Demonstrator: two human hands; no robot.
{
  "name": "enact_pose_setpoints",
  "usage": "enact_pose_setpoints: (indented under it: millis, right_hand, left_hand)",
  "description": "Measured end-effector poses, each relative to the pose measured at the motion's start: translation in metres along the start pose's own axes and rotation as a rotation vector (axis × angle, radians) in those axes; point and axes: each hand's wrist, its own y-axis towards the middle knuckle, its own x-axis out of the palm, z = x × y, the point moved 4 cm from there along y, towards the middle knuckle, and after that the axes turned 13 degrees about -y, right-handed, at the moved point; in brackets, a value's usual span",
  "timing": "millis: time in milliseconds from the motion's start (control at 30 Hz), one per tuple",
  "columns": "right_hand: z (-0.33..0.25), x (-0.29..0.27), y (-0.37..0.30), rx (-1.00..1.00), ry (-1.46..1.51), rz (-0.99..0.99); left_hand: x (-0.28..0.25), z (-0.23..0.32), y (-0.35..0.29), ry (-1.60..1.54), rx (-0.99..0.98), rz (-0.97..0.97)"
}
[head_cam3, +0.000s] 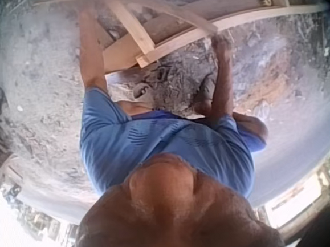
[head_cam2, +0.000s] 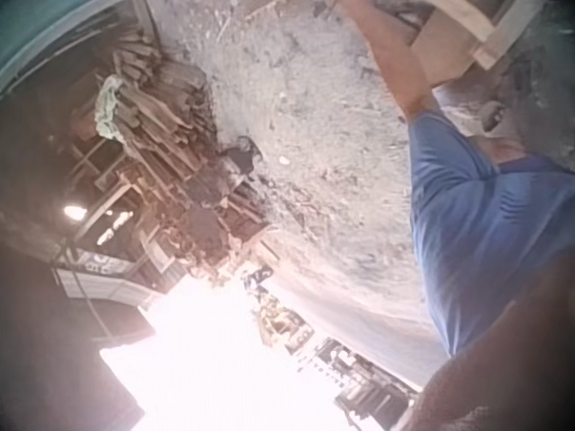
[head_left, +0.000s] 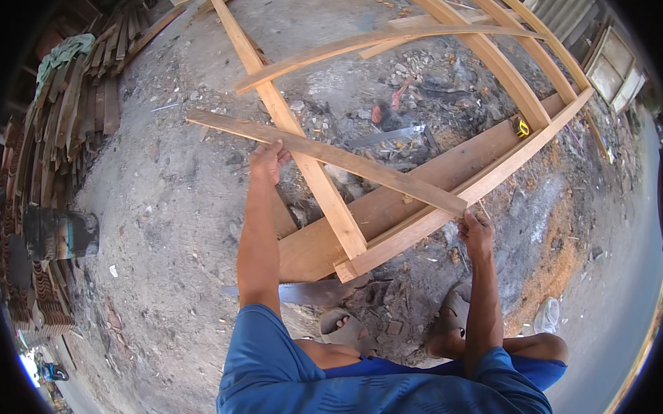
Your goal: The person uses a hand saw to cut a piece of wood that is part of a larger wooden frame construction. The person holds the wood in place by hand and with their foot while sawing through it.
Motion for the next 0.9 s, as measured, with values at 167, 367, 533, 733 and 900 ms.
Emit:
enact_pose_setpoints:
  millis: [167,367,533,733,900]
  right_hand:
    - [-0.003,-0.021,-0.004,-0.023,-0.049,0.024]
    - [0.008,0.01,0.004,-0.005,0.031,0.026]
    - [0.008,0.003,0.008,-0.017,0.046,0.021]
    - [0.007,0.008,0.004,0.001,0.063,0.01]
    - [0.007,0.005,0.001,-0.023,0.043,0.042]
  left_hand:
    - [0.002,-0.028,-0.007,-0.05,-0.006,-0.017]
    - [0.023,0.038,-0.034,1.302,0.994,0.631]
    - [0.174,0.02,-0.116,1.196,1.096,-0.428]
    - [0.255,-0.108,-0.193,1.368,0.828,-1.05]
    - [0.254,-0.154,-0.197,1.504,0.769,-1.163]
